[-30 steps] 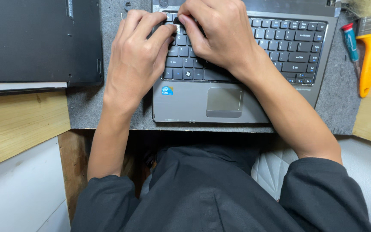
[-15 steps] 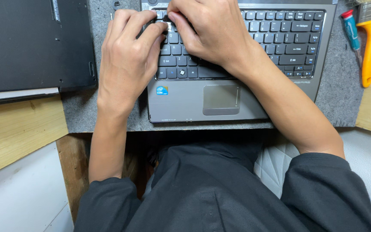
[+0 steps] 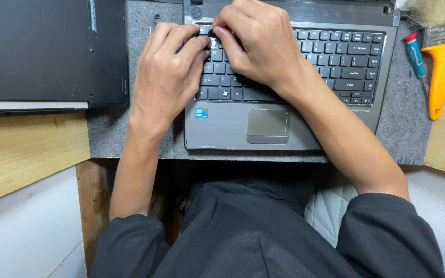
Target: The person cleans an Acer laptop keyboard by hand, pressing and wiping individual keys across the top and middle rows. They briefly use a yellow-handled brush to sweep debris from the keys before resuming manual cleaning.
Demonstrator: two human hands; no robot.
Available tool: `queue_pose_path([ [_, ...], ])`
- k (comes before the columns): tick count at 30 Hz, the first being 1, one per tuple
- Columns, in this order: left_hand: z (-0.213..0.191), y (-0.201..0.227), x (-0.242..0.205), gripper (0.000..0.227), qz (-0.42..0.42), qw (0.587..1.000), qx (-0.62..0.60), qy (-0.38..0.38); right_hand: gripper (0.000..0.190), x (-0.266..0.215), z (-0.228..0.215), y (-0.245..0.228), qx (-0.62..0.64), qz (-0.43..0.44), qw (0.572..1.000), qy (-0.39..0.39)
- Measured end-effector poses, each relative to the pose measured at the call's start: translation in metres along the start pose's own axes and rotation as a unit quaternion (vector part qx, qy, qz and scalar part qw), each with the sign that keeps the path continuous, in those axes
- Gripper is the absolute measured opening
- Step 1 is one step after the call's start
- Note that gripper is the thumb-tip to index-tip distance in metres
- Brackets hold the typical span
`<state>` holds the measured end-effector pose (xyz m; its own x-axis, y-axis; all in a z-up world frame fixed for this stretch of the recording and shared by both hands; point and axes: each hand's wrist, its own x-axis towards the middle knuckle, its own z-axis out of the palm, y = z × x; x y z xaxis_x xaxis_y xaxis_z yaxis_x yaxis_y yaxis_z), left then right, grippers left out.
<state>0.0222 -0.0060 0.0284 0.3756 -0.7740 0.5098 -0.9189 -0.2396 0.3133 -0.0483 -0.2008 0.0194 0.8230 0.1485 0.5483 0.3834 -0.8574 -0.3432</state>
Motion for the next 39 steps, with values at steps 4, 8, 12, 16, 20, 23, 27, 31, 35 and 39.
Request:
queue_pose_path([
  [4, 0.004, 0.000, 0.000, 0.010, -0.004, 1.000, -0.002, 0.011, 0.007, -0.001, 0.000, 0.000, 0.007, 0.000, 1.000, -0.002],
  [8, 0.009, 0.002, -0.002, 0.007, -0.020, 0.999, -0.027, 0.042, 0.007, -0.001, 0.001, -0.002, -0.020, -0.017, 1.000, -0.006],
  [12, 0.010, 0.000, -0.001, 0.008, -0.027, 0.996, -0.068, 0.046, 0.009, -0.002, 0.004, -0.001, -0.053, -0.029, 0.998, -0.004],
  [16, 0.013, -0.003, -0.003, 0.008, -0.028, 0.997, -0.058, 0.042, 0.015, -0.001, 0.002, -0.004, -0.137, -0.070, 0.988, -0.031],
  [20, 0.011, -0.002, -0.004, 0.008, -0.032, 0.997, -0.055, 0.035, 0.022, -0.001, 0.003, -0.008, -0.193, -0.107, 0.975, -0.043],
  [23, 0.010, -0.002, -0.005, 0.007, -0.034, 0.998, -0.042, 0.028, 0.019, -0.001, 0.002, -0.010, -0.200, -0.103, 0.973, -0.051],
  [27, 0.006, -0.001, -0.004, 0.010, -0.038, 0.999, -0.017, -0.007, 0.015, 0.001, -0.002, -0.020, -0.173, -0.081, 0.979, -0.070],
  [31, 0.005, 0.002, -0.002, 0.004, -0.022, 1.000, 0.015, -0.002, 0.008, 0.005, -0.003, -0.034, -0.133, -0.047, 0.987, -0.082],
  [35, 0.002, 0.003, -0.002, 0.007, -0.013, 1.000, 0.009, -0.015, 0.011, 0.003, 0.003, -0.045, -0.114, 0.022, 0.991, -0.068],
  [39, -0.001, 0.003, -0.001, 0.013, -0.016, 1.000, -0.010, -0.025, 0.009, 0.004, 0.004, -0.049, -0.129, 0.042, 0.989, -0.054],
])
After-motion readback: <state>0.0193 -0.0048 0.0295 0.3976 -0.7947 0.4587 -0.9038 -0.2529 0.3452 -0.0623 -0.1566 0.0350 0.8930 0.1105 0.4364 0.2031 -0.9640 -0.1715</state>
